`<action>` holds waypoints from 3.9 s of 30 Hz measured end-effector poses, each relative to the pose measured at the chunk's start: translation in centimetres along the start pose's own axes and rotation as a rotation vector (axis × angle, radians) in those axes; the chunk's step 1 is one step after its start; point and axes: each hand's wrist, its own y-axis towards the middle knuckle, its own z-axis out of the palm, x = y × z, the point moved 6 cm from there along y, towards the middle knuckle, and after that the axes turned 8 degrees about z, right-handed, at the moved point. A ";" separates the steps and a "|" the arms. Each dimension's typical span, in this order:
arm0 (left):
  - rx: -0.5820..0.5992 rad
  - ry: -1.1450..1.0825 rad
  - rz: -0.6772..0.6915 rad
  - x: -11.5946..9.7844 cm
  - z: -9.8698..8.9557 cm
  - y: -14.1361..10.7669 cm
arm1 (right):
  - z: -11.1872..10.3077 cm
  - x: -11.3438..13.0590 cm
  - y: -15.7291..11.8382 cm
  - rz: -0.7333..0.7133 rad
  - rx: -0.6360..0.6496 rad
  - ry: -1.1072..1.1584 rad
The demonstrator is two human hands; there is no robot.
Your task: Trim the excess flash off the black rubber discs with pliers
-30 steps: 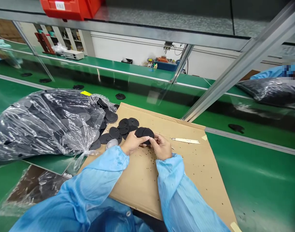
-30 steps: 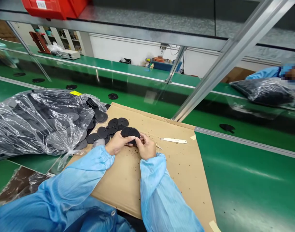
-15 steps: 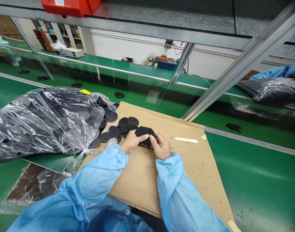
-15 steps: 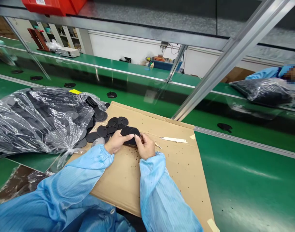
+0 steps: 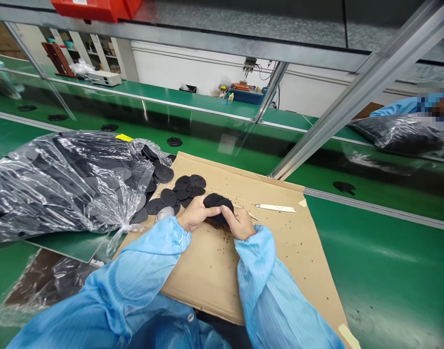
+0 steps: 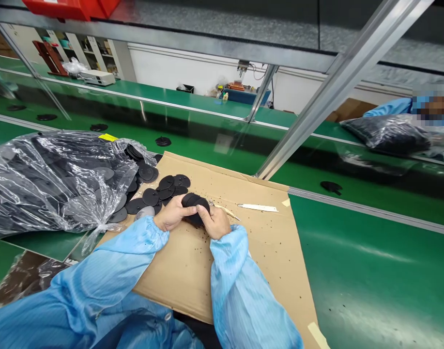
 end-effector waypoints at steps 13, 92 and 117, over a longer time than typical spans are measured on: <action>-0.075 -0.295 -0.199 1.0 -0.6 0.4 | -0.8 1.6 -1.2 -0.244 -0.157 0.249; -0.357 -0.456 -0.190 0.7 -1.9 0.2 | -1.5 1.6 -1.1 -0.254 -0.358 -0.491; -0.222 -0.542 -0.172 -0.1 -1.7 0.4 | -1.5 2.5 -1.5 -0.355 -0.313 -0.060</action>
